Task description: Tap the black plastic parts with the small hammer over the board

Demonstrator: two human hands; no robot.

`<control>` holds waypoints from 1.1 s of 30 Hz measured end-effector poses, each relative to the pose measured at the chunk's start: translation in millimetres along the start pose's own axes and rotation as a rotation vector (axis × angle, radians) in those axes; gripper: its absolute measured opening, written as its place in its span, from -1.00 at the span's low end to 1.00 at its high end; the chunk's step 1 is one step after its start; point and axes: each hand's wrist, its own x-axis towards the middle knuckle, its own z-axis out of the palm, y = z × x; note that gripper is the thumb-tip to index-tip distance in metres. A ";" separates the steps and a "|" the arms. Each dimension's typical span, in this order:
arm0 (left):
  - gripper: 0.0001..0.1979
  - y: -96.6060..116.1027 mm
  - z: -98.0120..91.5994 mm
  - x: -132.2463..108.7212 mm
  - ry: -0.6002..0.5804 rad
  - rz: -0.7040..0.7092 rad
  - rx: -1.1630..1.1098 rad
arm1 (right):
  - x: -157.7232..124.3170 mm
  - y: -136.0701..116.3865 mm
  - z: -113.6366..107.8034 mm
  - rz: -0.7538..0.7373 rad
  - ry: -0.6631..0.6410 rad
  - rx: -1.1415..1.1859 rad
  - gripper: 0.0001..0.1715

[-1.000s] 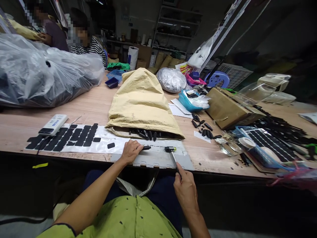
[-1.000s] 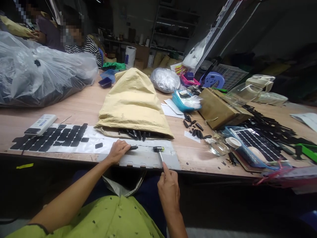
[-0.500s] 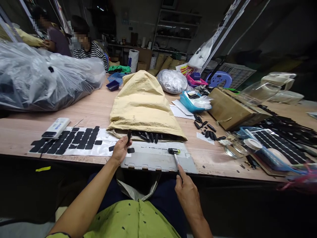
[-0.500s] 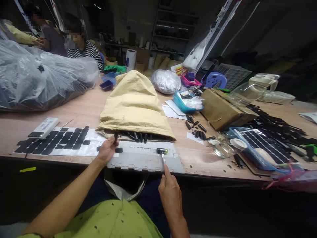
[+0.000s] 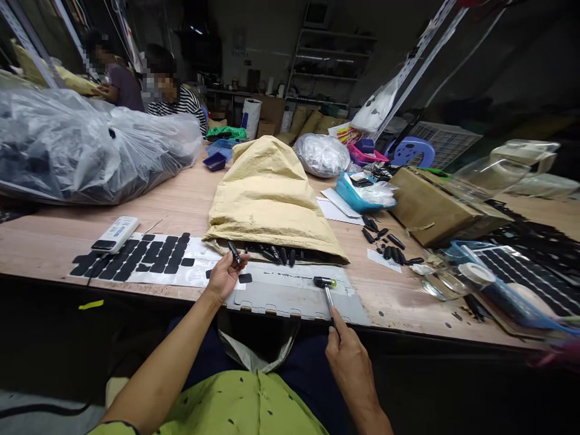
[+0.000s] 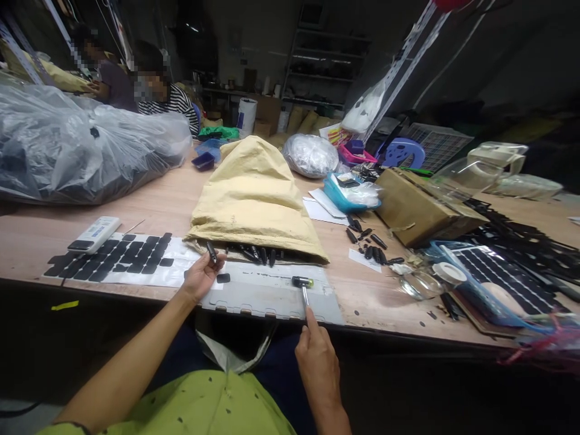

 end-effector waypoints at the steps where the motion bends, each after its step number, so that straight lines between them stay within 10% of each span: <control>1: -0.84 1.1 0.9 -0.4 -0.004 0.007 0.015 | -0.2 0.3 0.6 -0.010 0.012 0.003 -0.37; 5: -0.74 5.3 6.2 -14.7 -0.144 0.054 0.352 | -1.4 1.3 2.0 -0.046 0.046 0.020 -0.39; 13: -0.87 -26.0 -6.4 -80.0 -0.828 0.491 1.641 | -3.2 -3.6 1.3 -0.076 0.081 -0.031 -0.43; 19: -0.78 -32.7 4.4 -77.6 -0.752 0.601 1.739 | -4.0 -6.0 -0.6 -0.061 0.055 -0.016 -0.42; 26: -0.71 -15.1 53.1 -0.8 -0.429 0.650 1.839 | -4.7 -6.7 -1.0 -0.030 0.049 -0.032 -0.44; 33: -0.75 -12.9 70.1 40.9 -0.495 0.555 1.962 | -4.8 -6.4 1.0 -0.037 0.073 -0.016 -0.44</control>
